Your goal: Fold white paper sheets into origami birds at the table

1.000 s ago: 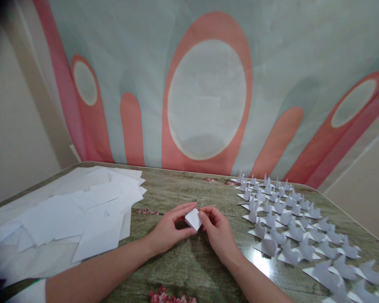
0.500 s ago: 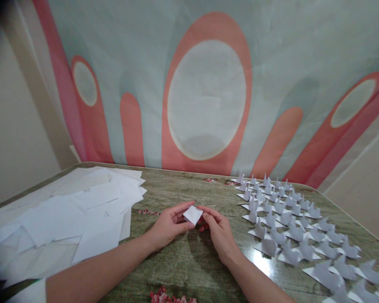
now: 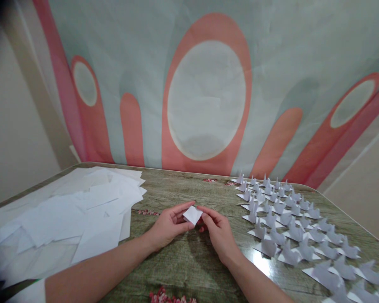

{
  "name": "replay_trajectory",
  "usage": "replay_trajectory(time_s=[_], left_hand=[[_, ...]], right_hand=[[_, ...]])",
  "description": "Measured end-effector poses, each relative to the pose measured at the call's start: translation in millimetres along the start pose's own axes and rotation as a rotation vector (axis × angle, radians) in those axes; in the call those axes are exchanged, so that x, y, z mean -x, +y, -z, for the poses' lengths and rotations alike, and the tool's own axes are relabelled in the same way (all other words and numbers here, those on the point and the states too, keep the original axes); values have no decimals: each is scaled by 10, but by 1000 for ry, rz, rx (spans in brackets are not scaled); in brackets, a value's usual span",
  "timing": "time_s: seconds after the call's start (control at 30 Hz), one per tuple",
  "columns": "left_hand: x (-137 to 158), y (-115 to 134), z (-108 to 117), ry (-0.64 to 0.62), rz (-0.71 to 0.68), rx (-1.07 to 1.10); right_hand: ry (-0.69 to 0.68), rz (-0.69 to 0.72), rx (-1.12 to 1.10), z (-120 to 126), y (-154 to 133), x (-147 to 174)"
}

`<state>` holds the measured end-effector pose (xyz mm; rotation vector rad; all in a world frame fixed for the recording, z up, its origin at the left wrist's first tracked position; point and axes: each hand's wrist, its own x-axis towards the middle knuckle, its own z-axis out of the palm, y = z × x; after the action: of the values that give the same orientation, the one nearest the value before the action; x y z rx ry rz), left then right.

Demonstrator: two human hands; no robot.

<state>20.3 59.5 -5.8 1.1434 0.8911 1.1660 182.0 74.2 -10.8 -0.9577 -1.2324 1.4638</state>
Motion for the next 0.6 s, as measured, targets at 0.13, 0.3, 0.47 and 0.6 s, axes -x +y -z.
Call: replay_trajectory(time_s=[0.13,0.3,0.47,0.6], left_hand=[[1,-3,2,1,-3,-14],[5,-14,6,-32,-39,-26],[14,-1,-11,-55,-14,38],[18,-9,-20,-69,-16,38]], right_hand=[[7,9,22,-9,-6,1],[-9,36,83,-25,-31,9],[-1,94,183,-36,-16,8],[-7,217,323,-38,10,13]])
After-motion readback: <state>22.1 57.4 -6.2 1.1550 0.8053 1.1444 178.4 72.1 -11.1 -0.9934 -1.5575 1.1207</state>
